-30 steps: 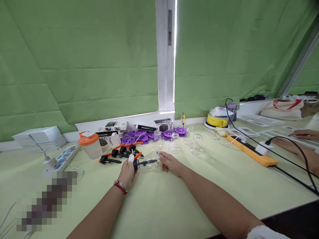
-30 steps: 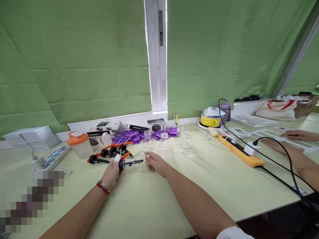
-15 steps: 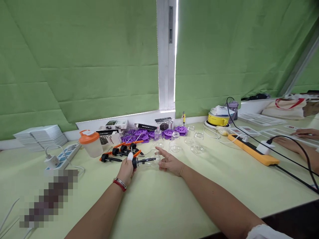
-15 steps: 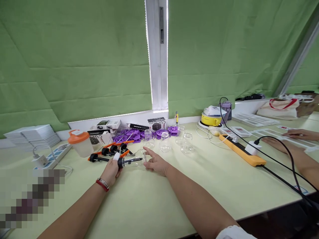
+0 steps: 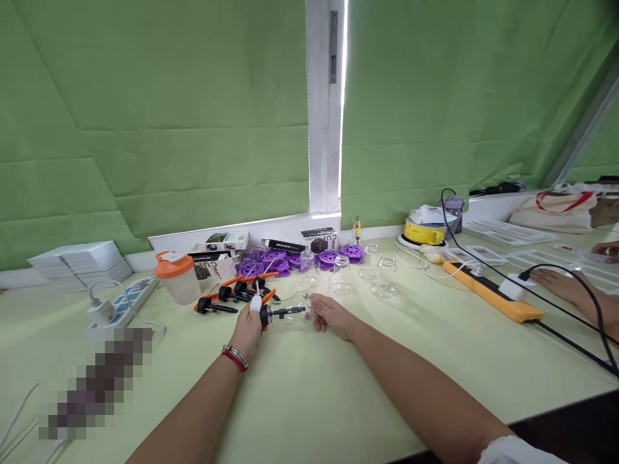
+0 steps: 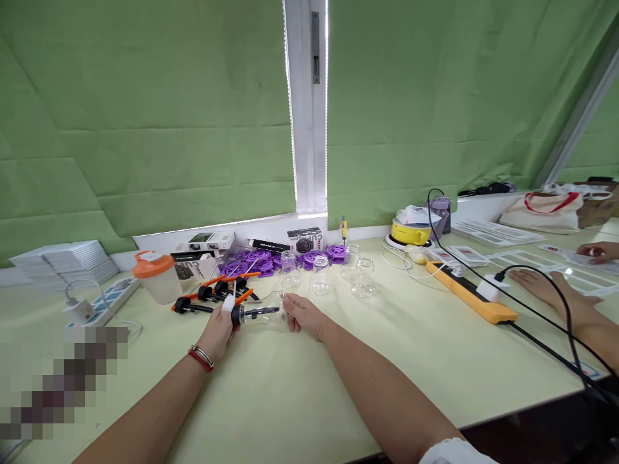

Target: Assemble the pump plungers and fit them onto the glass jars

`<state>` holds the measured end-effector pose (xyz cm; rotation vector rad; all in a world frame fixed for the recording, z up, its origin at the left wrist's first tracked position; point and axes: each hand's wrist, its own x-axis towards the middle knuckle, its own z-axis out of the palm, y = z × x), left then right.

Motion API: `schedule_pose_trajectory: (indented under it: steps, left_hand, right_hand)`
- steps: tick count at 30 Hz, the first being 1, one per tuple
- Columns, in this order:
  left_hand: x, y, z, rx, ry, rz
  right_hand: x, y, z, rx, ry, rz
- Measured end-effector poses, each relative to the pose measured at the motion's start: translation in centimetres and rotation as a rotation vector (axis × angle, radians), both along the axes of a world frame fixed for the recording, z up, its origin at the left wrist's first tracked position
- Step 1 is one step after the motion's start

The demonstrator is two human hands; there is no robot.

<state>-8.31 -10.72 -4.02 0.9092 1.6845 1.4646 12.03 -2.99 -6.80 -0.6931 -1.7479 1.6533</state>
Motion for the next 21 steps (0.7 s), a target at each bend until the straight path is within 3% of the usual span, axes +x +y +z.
schedule_pose_trajectory:
  steps: [7, 14, 21]
  left_hand:
    - [-0.19, 0.03, 0.11, -0.03, -0.025, -0.004]
    - [-0.18, 0.14, -0.07, -0.012, -0.024, 0.009]
    - [-0.26, 0.18, -0.09, -0.037, -0.033, 0.001]
  right_hand:
    - [0.76, -0.24, 0.47, 0.053, 0.086, 0.125]
    - [0.38, -0.11, 0.25, -0.08, 0.085, 0.049]
    - [0.3, -0.35, 0.69, -0.067, 0.056, 0.066]
